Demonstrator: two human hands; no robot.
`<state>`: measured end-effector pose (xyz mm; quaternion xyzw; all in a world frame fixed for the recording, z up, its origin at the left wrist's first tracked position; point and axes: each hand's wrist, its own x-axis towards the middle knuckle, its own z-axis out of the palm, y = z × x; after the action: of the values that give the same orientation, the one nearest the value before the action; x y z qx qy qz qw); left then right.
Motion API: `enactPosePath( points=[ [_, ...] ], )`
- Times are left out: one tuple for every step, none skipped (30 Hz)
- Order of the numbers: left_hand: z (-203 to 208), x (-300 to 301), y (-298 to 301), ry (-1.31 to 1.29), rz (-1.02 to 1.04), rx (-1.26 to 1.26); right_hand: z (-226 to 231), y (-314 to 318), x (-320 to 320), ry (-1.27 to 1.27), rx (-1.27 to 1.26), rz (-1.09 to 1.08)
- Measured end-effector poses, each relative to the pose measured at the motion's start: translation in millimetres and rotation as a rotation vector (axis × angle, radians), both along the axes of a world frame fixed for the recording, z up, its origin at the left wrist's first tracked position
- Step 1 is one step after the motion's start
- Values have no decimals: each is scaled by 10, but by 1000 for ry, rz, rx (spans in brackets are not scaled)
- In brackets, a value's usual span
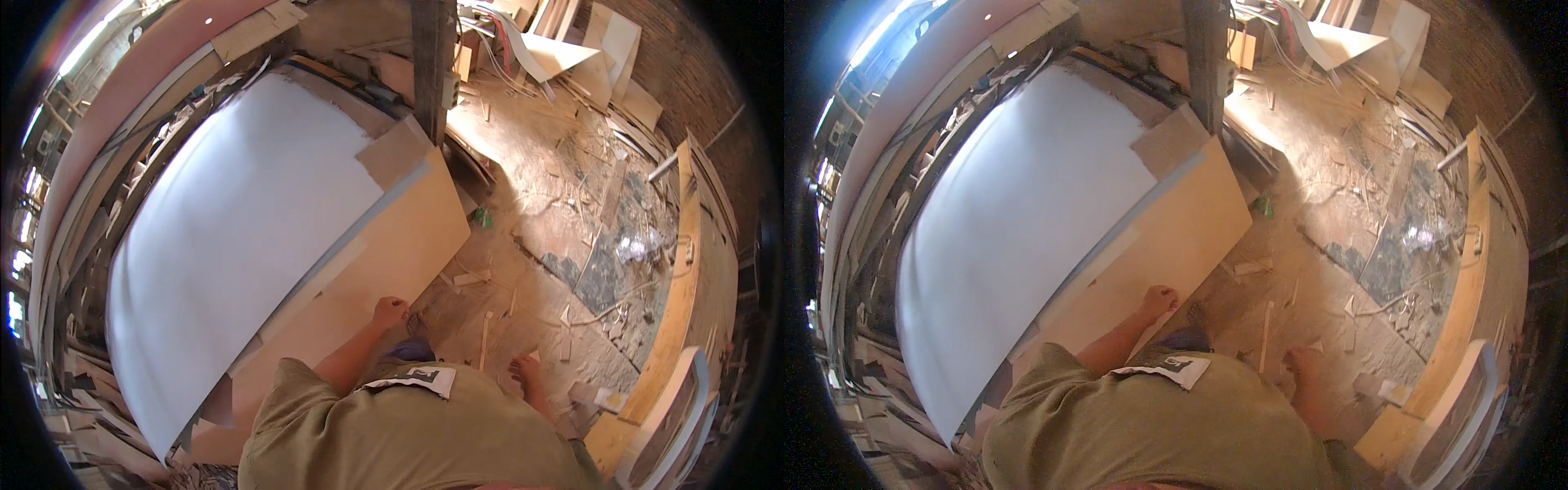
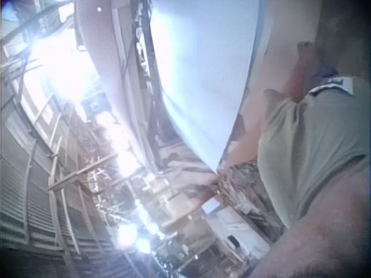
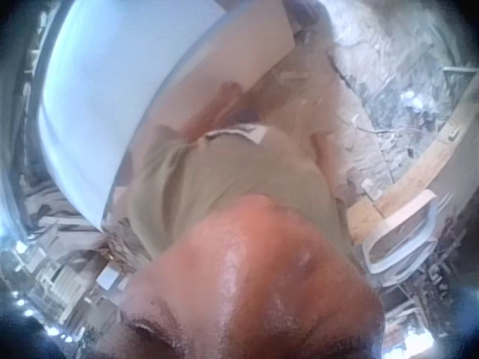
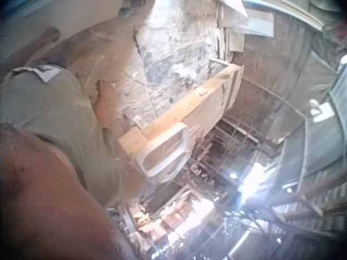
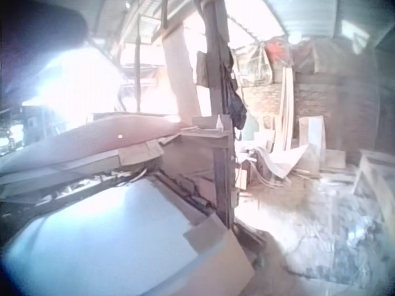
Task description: The person handles a large white curved panel and places it onto a wooden boat hull form. They then pick up a second white panel and align it with the first, fitting the pieces together on the hull.
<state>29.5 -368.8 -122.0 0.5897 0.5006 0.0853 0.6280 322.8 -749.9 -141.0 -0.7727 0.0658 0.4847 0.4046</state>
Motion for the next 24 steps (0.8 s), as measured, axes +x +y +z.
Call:
enactPosePath(
  points=[
    [15,151,169,-30,19,-36,-11,130,112,-25,-35,-17],
    [41,272,300,-51,39,-73,-27,244,186,-45,-67,-35],
    [76,355,418,-65,72,-133,-42,363,275,-36,-93,-17],
    [106,432,541,-87,125,-132,-55,494,387,-31,-116,-2],
    [118,560,700,-117,194,-146,-77,679,538,-45,-165,8],
    [125,679,864,-163,286,-198,-95,911,703,-36,-114,48],
    [122,775,1036,-178,327,-202,-105,1169,895,-37,-95,85],
    [114,846,1212,-201,387,-248,-105,1446,1079,-53,-116,117],
    [109,894,1354,-221,467,-322,-122,1815,1272,-103,-88,259],
    [104,927,1469,-282,550,-329,-135,2229,1476,-163,-100,395],
    [103,938,1557,-336,655,-364,-141,2650,1660,-198,-40,508],
    [107,945,1624,-373,776,-404,-133,3087,1846,-230,23,623],
    [118,946,1676,-395,846,-424,-151,3571,1950,-274,67,571],
    [125,944,1695,-410,932,-446,-156,4018,2035,-299,181,529],
    [136,954,1764,-445,1001,-441,-150,4550,2120,-444,183,655],
    [145,958,1778,-470,1103,-460,-151,4986,2128,-559,162,770],
    [153,959,1806,-505,1187,-459,-122,5358,2163,-619,282,860],
    [155,967,1828,-496,1285,-474,-99,5767,2169,-681,319,935],
    [143,981,1878,-555,1327,-465,-76,6171,2145,-746,357,1005],
    [123,997,1918,-575,1386,-475,-59,6499,2100,-709,390,996],
    [91,1022,1958,-586,1435,-485,-51,6764,2056,-637,384,969],
    [56,1043,1995,-654,1470,-488,-41,6965,2001,-668,414,1023],
    [21,1067,2054,-718,1495,-485,-30,7152,1947,-666,412,1059],
    [-8,1092,2099,-755,1533,-490,-25,7295,1895,-653,439,1071]
  ],
)
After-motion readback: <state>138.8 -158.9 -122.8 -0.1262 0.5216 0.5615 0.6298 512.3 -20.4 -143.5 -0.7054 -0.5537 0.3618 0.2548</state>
